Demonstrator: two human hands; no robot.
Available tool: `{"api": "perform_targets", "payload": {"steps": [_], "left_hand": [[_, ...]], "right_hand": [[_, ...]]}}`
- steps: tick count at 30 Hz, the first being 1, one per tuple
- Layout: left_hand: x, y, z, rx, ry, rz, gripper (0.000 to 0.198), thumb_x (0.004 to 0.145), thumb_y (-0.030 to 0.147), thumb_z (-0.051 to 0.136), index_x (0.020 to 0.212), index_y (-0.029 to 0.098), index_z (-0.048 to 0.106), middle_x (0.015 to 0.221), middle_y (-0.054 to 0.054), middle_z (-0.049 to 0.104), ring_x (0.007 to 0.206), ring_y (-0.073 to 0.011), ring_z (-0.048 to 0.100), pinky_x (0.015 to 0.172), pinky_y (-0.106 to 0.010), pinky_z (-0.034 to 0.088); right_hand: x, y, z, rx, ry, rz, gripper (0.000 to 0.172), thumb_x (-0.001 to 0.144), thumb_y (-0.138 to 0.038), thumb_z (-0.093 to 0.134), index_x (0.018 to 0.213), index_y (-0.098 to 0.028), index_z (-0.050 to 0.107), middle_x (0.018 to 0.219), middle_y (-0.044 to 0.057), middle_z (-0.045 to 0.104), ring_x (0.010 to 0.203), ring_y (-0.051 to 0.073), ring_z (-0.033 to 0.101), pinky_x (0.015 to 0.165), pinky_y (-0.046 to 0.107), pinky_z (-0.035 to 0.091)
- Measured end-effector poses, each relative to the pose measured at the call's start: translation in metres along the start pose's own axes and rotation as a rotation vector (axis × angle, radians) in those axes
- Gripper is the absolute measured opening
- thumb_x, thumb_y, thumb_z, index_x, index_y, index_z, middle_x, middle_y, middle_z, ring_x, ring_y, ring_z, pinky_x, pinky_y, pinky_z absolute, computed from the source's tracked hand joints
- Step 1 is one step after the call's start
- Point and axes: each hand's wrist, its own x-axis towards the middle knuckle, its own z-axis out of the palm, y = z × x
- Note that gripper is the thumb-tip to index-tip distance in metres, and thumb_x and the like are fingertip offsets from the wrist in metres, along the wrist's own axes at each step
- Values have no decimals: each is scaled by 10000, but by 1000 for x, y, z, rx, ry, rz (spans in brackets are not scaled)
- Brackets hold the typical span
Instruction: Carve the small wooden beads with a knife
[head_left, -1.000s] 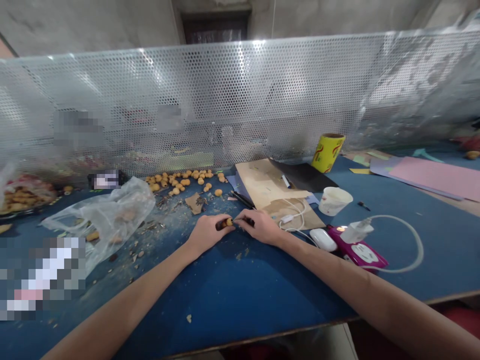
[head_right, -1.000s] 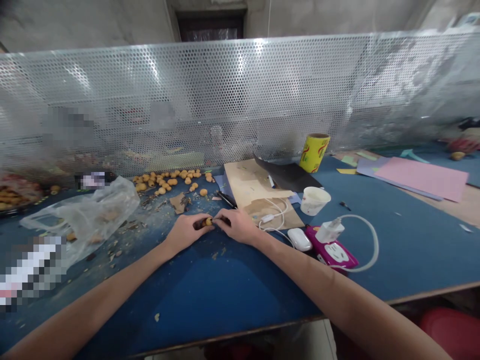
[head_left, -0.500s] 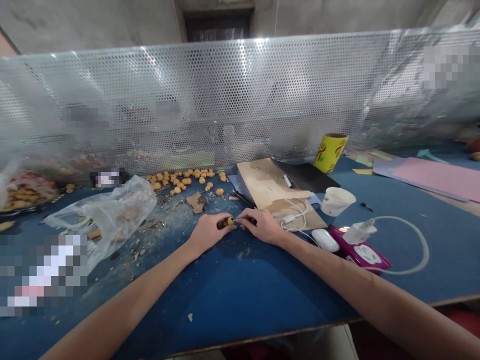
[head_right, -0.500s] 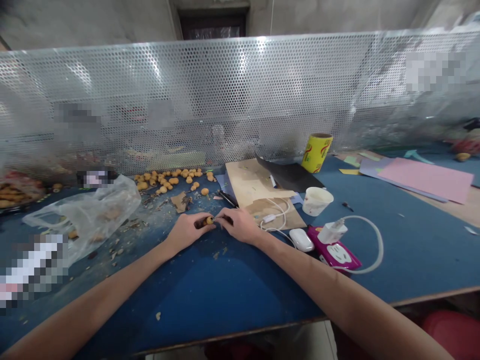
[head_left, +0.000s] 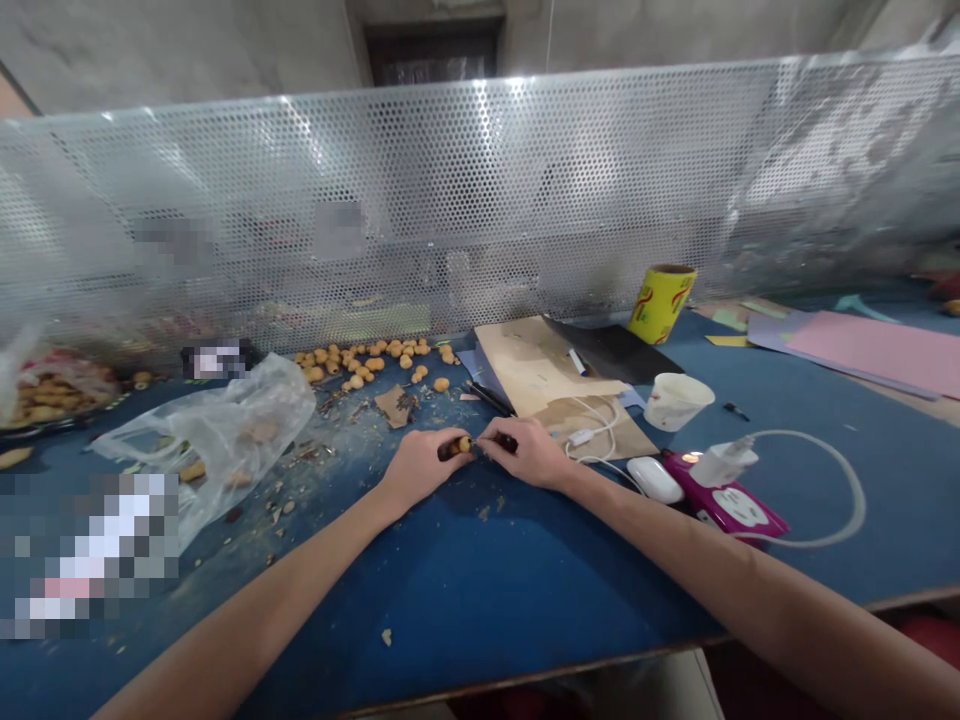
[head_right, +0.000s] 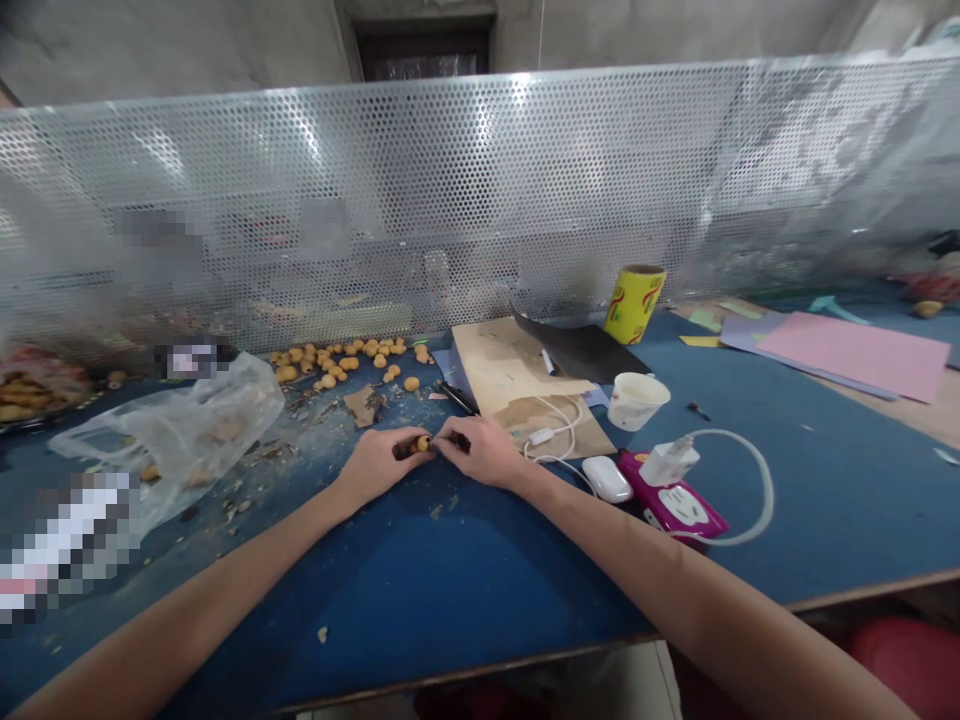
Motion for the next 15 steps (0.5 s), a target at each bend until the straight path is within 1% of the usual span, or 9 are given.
{"api": "perform_targets", "payload": {"steps": [2,5,7,10,15], "left_hand": [[0,0,0,8,-2,0,265,875,449,618,1016,248,718,869,9,746,732,-170,667,711,-250,465],[0,0,-1,13,-6,4,247,874,437,624,1000,245,717,861,11,744,723,-166,664,690,-245,456],[0,0,-1,8,-8,3,235,875,424,626,999,245,713,877,15,744,728,-163,666,697,-244,455],[0,1,-2,3,-5,-5,228,876,414,628,1001,242,711,884,18,745,729,-160,668,706,-245,457],[0,2,-2,0,-11,-2,227,877,423,626,991,246,711,869,20,745,738,-163,673,711,-246,456]], "right_hand": [[0,1,0,7,-13,-12,149,917,-284,569,852,-197,671,717,10,684,628,129,606,627,230,439],[0,3,2,9,-28,-65,136,920,-280,576,895,-202,686,780,22,706,710,147,637,694,247,464],[0,5,3,18,2,-88,134,915,-275,585,885,-202,693,792,28,708,734,152,641,717,255,474],[0,6,4,34,40,-89,129,902,-267,602,856,-203,704,781,30,706,716,149,634,709,257,482],[0,8,5,18,-10,-106,135,914,-275,592,924,-213,712,851,36,727,774,162,648,753,278,495]]}}
